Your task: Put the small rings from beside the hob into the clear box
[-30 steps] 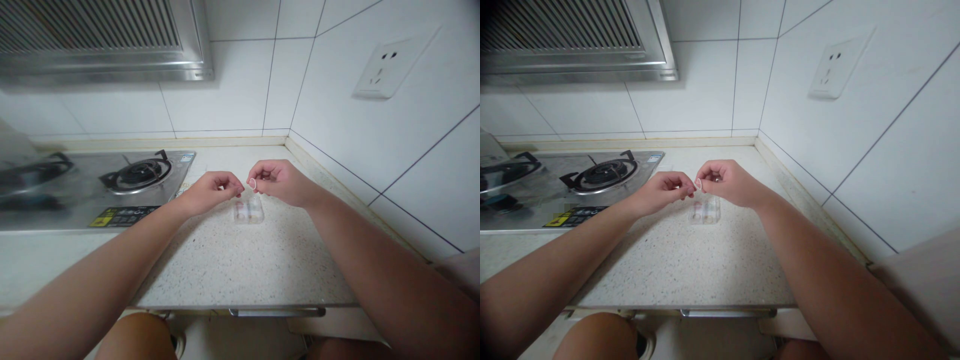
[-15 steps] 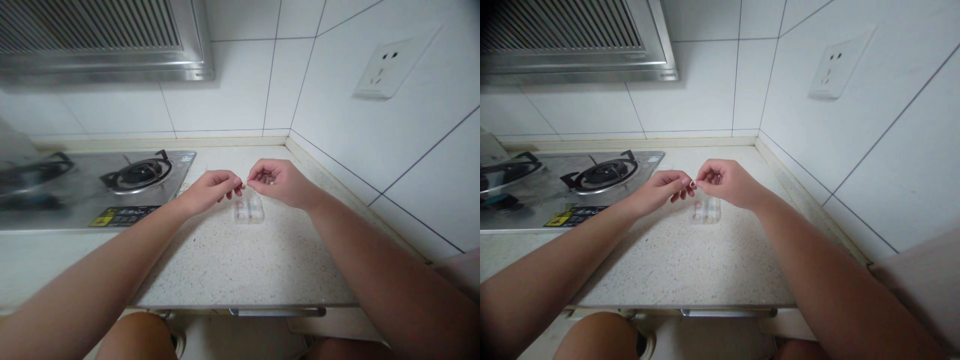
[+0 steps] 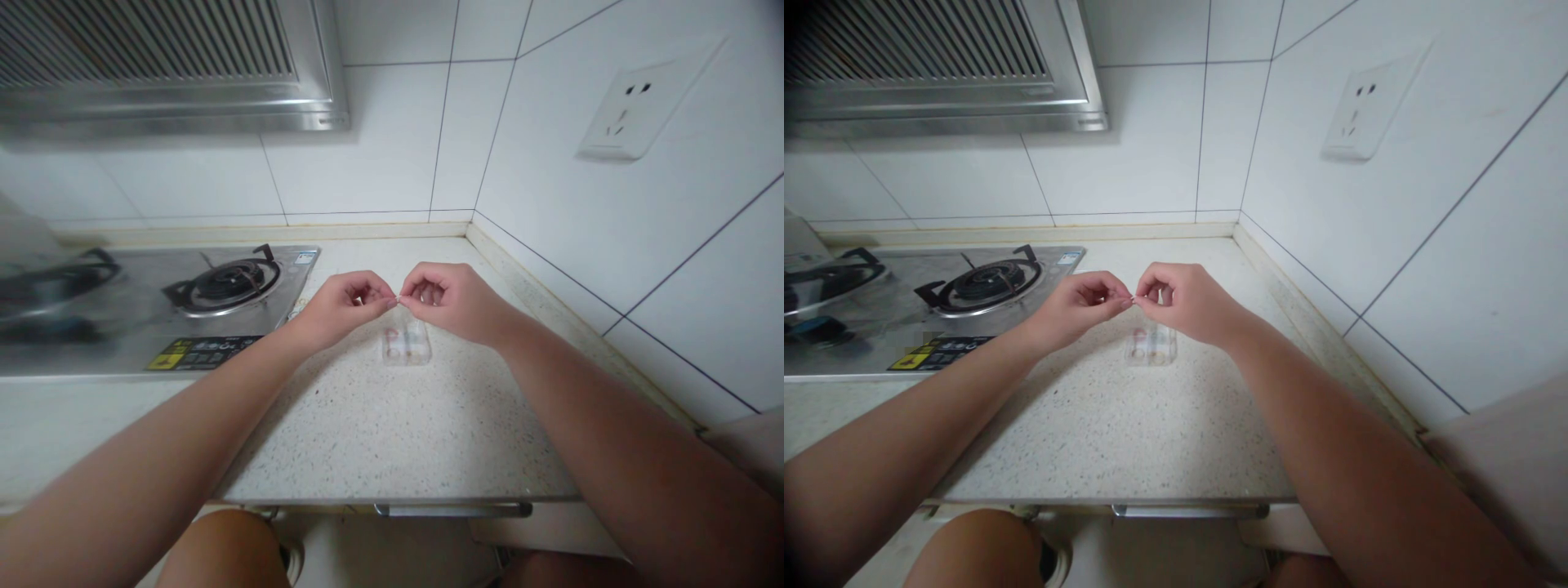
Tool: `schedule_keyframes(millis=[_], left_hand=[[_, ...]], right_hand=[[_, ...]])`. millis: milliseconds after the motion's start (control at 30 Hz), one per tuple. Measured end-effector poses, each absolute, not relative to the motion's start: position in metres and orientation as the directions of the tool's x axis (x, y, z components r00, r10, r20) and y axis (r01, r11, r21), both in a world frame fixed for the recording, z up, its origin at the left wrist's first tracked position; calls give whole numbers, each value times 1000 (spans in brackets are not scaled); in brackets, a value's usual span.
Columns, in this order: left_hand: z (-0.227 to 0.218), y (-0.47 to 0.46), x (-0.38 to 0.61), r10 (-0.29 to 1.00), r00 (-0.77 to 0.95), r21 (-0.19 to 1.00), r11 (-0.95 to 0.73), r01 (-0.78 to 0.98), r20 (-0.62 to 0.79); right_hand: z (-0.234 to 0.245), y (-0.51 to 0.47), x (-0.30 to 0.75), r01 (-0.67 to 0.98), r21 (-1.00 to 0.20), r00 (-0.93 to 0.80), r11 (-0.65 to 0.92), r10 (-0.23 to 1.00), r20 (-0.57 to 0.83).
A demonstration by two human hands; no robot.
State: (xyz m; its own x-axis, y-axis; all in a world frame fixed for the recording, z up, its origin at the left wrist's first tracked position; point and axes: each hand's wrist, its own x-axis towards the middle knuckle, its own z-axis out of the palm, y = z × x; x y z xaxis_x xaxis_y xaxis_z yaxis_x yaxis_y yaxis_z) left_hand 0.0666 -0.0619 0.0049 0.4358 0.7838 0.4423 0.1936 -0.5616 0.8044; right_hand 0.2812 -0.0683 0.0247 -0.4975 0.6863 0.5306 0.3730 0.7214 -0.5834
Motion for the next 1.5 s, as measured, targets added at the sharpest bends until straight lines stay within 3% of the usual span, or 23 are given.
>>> schedule_keyframes(millis=[1500], left_hand=[[7,-62,66,762,416,807,-581,101,497]], right_hand=[[27,-69,283,335,-587,-517,737,665,539]])
